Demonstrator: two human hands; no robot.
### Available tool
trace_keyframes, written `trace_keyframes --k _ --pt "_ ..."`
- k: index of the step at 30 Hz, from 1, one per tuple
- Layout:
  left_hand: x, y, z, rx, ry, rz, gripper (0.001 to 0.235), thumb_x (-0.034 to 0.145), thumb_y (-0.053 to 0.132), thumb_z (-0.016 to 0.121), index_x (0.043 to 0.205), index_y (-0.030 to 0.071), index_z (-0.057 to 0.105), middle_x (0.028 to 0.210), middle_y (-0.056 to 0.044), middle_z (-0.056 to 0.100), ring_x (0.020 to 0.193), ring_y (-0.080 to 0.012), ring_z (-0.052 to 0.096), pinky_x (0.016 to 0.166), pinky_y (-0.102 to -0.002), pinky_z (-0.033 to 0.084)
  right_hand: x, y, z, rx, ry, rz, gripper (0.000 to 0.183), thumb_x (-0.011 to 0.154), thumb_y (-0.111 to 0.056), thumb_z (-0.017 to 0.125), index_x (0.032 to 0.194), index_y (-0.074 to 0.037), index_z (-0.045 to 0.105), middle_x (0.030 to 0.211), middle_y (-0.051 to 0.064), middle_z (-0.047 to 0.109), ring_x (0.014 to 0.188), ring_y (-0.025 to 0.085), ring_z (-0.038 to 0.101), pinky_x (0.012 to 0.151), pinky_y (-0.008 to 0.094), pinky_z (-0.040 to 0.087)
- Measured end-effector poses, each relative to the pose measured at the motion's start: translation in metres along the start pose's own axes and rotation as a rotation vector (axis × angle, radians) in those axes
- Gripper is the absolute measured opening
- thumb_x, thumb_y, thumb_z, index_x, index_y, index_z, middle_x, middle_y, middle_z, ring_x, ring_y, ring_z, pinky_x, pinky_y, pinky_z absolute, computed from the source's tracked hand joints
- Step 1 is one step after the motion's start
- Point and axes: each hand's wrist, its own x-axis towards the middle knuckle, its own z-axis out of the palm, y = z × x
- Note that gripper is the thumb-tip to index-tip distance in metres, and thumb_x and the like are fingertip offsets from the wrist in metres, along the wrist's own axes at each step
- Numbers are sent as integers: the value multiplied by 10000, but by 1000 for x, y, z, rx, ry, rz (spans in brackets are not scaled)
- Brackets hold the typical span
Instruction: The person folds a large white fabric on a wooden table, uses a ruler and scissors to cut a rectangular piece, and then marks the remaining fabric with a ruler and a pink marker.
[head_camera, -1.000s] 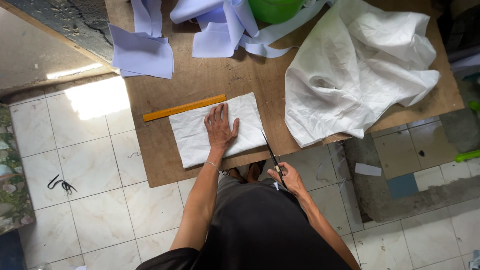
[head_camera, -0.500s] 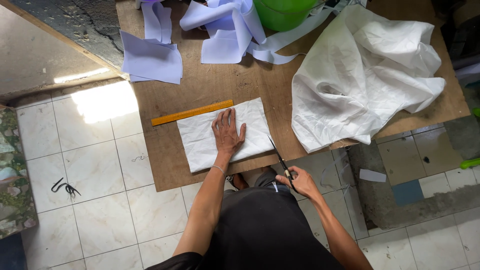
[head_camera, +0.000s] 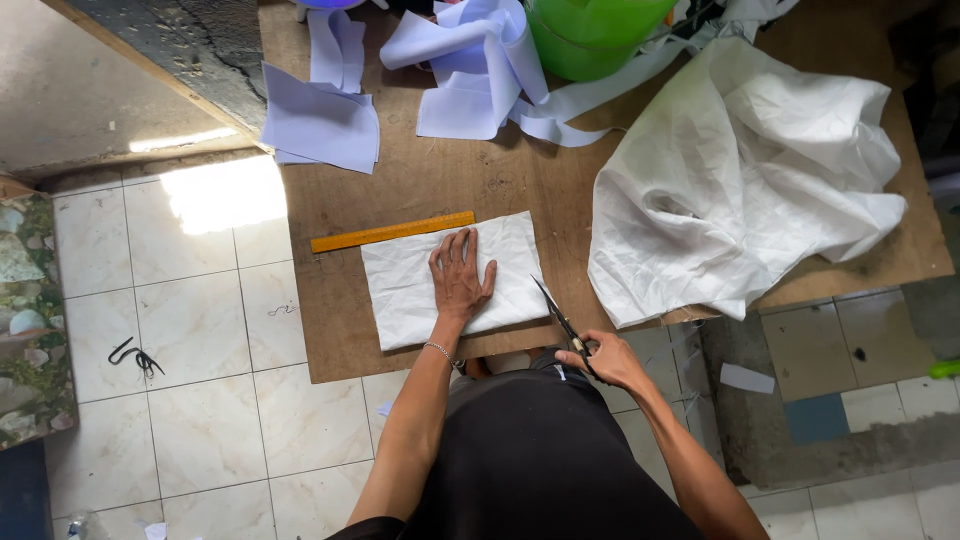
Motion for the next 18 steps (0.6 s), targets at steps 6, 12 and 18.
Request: trace_keyframes --k 6,12,18 --pt "0 1 1 6 3 -5 642 933 481 554 1450 100 555 1449 -67 495 1384 -244 413 1075 -468 300 29 -1 0 -206 -30 -17 832 707 -750 786 1176 -66 722 880 287 703 966 464 717 779 519 544" --pt "-1 4 -4 -23 5 -12 661 917 496 582 1440 93 569 1437 -74 513 1378 -247 425 1084 -474 299 31 -5 -10 23 -64 -36 492 700 -410 949 917 -14 752 428 108 566 391 217 629 352 288 499" --pt "-1 4 -11 -80 -16 -28 542 896 543 616 1212 106 558 1414 -85 522 1359 -268 447 1084 -499 312 46 -31 -17 -251 -85 -70 785 662 -715 832 1082 -57 746 704 159 587 791 372 697 710 472 500"
